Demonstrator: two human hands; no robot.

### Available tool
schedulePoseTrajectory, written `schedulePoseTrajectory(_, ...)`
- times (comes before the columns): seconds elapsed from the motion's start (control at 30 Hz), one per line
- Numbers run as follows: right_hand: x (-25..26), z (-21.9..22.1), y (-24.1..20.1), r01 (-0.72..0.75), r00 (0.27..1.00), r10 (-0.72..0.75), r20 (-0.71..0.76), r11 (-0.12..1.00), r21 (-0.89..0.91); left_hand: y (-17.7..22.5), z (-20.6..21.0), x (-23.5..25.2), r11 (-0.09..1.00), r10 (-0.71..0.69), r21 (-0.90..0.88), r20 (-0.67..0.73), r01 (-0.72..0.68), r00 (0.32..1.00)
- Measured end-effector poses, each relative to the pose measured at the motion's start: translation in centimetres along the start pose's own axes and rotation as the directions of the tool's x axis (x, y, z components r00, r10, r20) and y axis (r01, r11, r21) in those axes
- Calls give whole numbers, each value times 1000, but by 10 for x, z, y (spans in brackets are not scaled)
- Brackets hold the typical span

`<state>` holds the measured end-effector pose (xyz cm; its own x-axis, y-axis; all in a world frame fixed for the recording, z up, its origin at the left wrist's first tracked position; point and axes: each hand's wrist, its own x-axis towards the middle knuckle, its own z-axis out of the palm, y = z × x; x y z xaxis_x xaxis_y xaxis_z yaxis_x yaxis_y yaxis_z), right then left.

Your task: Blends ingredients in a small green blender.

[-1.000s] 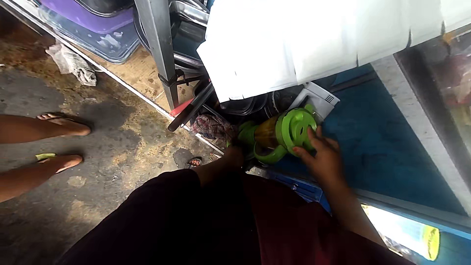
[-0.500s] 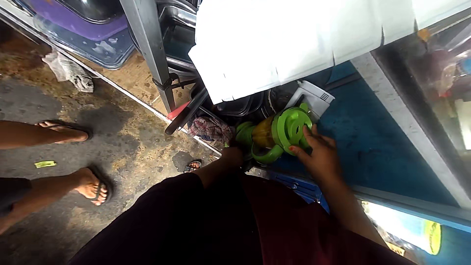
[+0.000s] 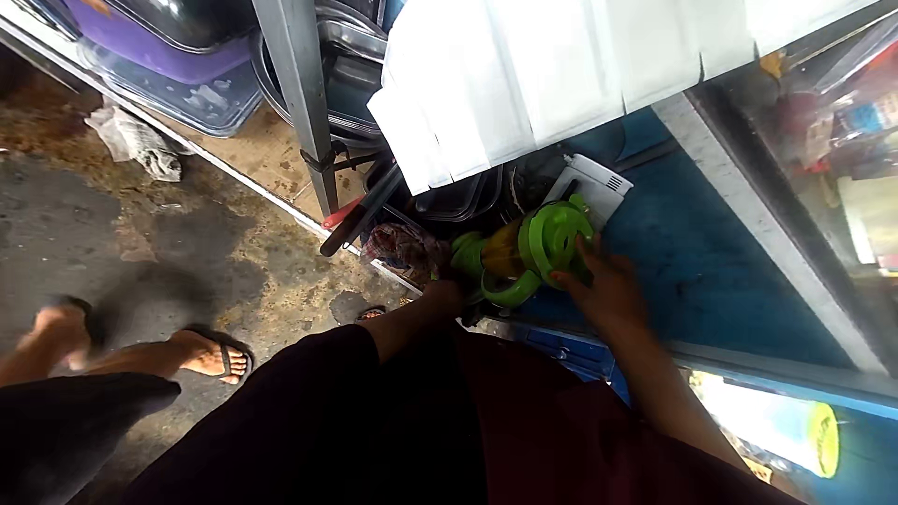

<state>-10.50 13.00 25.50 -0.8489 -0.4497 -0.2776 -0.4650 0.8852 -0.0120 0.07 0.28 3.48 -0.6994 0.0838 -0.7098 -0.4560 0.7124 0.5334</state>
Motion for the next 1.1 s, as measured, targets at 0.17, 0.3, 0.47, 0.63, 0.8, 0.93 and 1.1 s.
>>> schedulePoseTrajectory(0.17, -1, 4, 3, 49, 998, -48, -38, 999, 17, -54, 38, -19, 986, 155, -71, 21, -153, 988)
schedulePoseTrajectory(0.3, 0, 6, 4, 58, 997, -56, -55, 997, 54, -136, 86, -52, 976, 25, -218, 161, 10, 987)
schedulePoseTrajectory(0.47, -2, 5, 2, 62, 996, -58, -64, 996, 69, -246, 161, -94, 574, -470, -636, 260, 515, 844)
schedulePoseTrajectory(0.63, -2, -1, -4, 5, 1000, -4, -19, 999, 53, -305, 174, -146, 624, -732, -125, 254, 772, 633)
schedulePoseTrajectory(0.8, -1, -3, -7, 0, 1000, 0, 4, 999, 38, -335, 178, -136, 758, -576, -188, 254, 624, 777)
schedulePoseTrajectory(0.93, 1, -2, -8, 2, 1000, -3, 13, 999, 36, -296, 152, -135, 808, -486, -305, 139, 504, 863)
schedulePoseTrajectory(1.1, 0, -5, -16, -10, 1000, 10, 17, 999, 32, -143, -3, -227, 820, -346, -387, 252, 422, 904)
